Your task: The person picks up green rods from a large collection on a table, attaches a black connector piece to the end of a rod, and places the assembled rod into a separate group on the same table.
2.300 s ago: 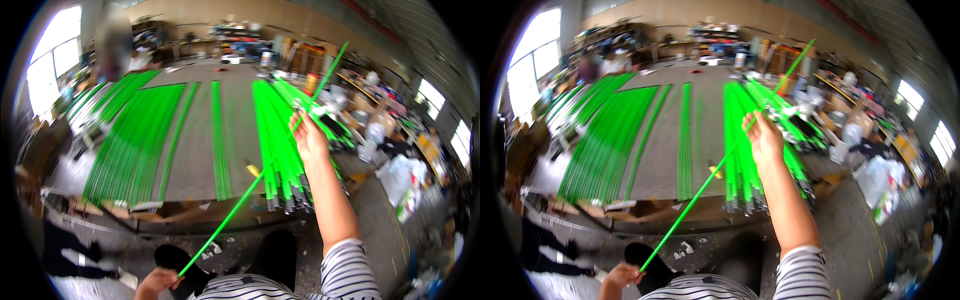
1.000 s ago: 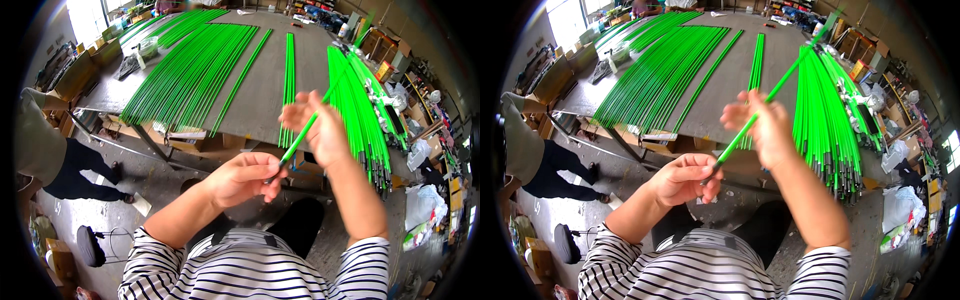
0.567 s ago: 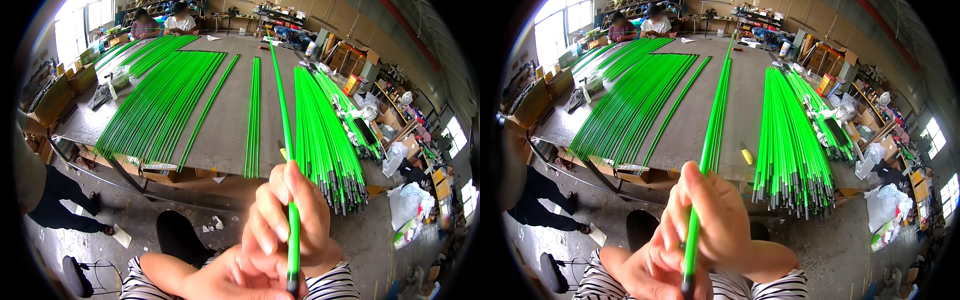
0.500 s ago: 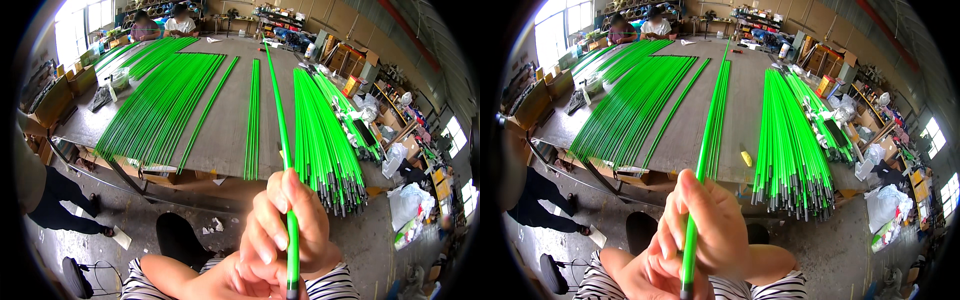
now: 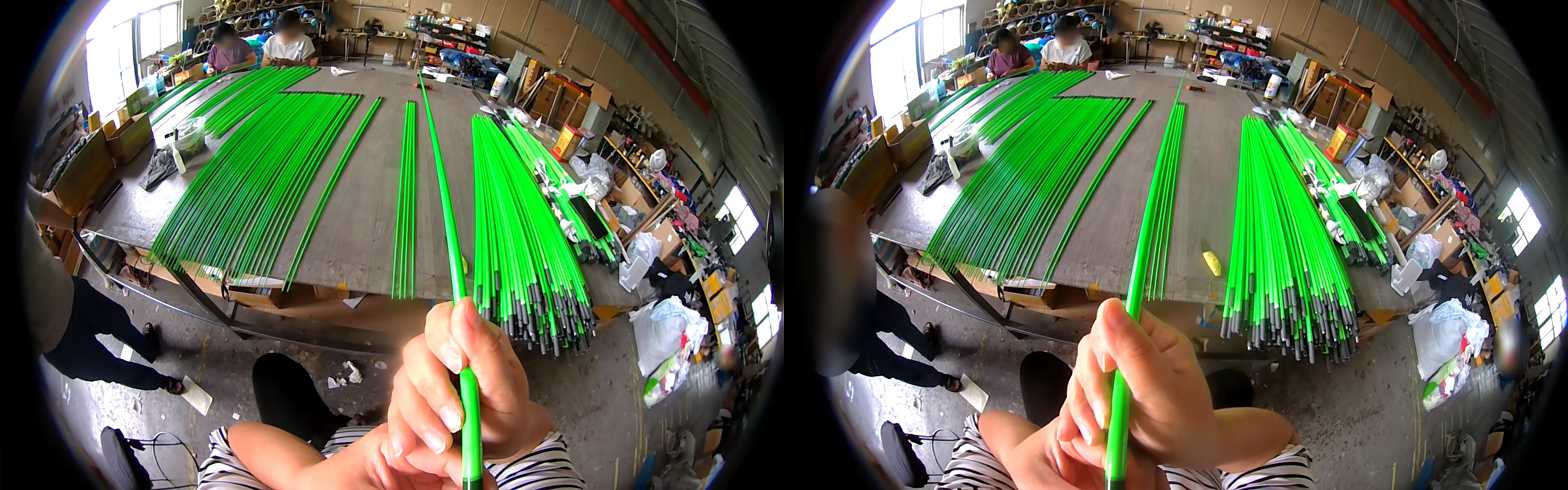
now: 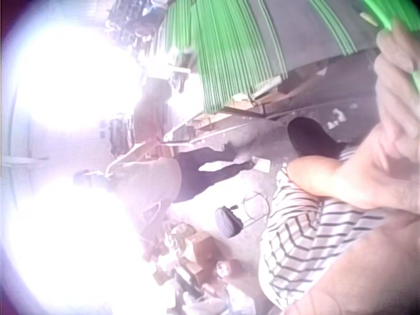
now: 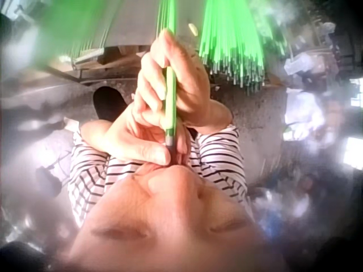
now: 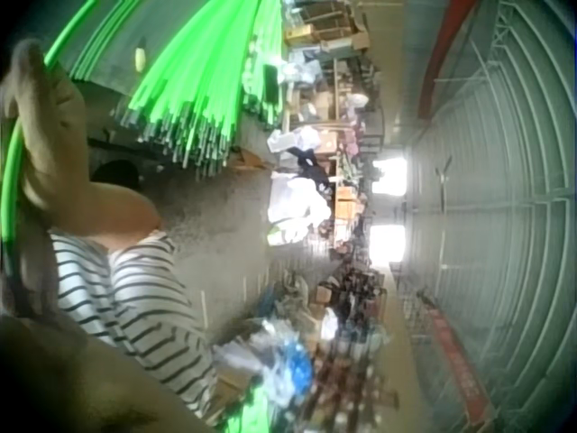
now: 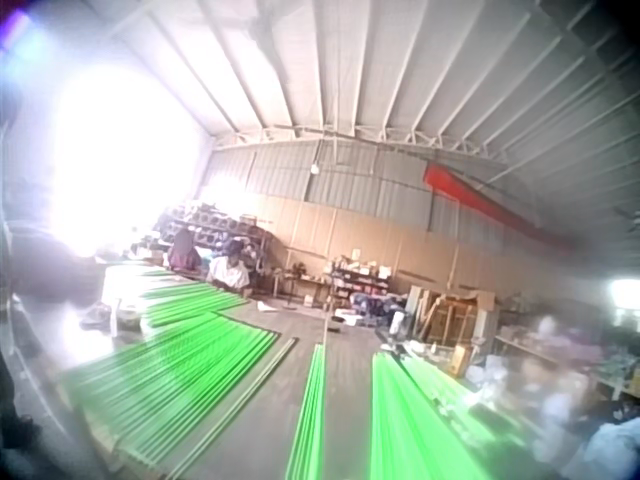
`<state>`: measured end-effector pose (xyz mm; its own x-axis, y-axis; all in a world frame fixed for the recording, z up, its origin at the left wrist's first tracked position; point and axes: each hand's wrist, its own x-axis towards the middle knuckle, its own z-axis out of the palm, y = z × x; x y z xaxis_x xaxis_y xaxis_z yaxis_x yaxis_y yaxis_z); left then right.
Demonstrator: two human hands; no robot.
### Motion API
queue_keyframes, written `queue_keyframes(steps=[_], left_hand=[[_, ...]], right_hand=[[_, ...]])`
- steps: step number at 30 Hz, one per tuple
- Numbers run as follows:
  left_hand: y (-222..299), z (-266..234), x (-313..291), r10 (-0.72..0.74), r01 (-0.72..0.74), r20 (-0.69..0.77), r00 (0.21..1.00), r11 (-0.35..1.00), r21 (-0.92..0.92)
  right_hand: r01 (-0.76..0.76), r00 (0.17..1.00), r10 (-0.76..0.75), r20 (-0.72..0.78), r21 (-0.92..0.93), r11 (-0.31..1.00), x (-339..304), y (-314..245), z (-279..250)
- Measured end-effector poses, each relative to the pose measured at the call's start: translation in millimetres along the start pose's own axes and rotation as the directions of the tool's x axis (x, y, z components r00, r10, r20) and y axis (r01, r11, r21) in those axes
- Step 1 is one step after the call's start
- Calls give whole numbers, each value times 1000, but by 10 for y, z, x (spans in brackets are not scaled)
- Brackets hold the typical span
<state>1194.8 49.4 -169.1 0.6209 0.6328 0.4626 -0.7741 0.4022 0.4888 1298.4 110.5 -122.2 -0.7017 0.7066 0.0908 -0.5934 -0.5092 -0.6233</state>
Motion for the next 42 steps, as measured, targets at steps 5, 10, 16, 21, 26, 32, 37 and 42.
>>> queue_keyframes(steps=[5, 10, 16, 21, 26, 32, 37, 42], left_hand=[[44, 47, 2, -37, 36, -26, 999, 999, -40], [15, 19, 28, -53, 52, -10, 999, 998, -43], [-84, -72, 82, -72, 73, 20, 997, 996, -50], [-148, -146, 123, -80, 82, 31, 996, 995, -51], [-169, -185, 132, -87, 89, 32, 996, 995, -47], [-183, -201, 157, -89, 91, 35, 995, 995, -51], [-166, -222, 173, -77, 78, 21, 997, 996, -37], [-77, -124, 27, -19, 24, -76, 997, 997, 68]], right_hand=[[6, 996, -24, 83, 208, 978, 27, 40, -42], [30, 997, -45, 65, 219, 975, 50, 42, -26], [6, 1000, -8, 4, 261, 965, 99, 98, -54], [-9, 999, 18, -30, 274, 962, 120, 98, -11], [-18, 1000, 15, 9, 327, 945, 136, 77, 5], [-33, 999, 34, 4, 369, 929, 149, 95, -16], [-42, 999, 35, 24, 395, 918, 186, 103, -51], [-4, 994, -45, 103, 432, 902, 210, 115, -95]])
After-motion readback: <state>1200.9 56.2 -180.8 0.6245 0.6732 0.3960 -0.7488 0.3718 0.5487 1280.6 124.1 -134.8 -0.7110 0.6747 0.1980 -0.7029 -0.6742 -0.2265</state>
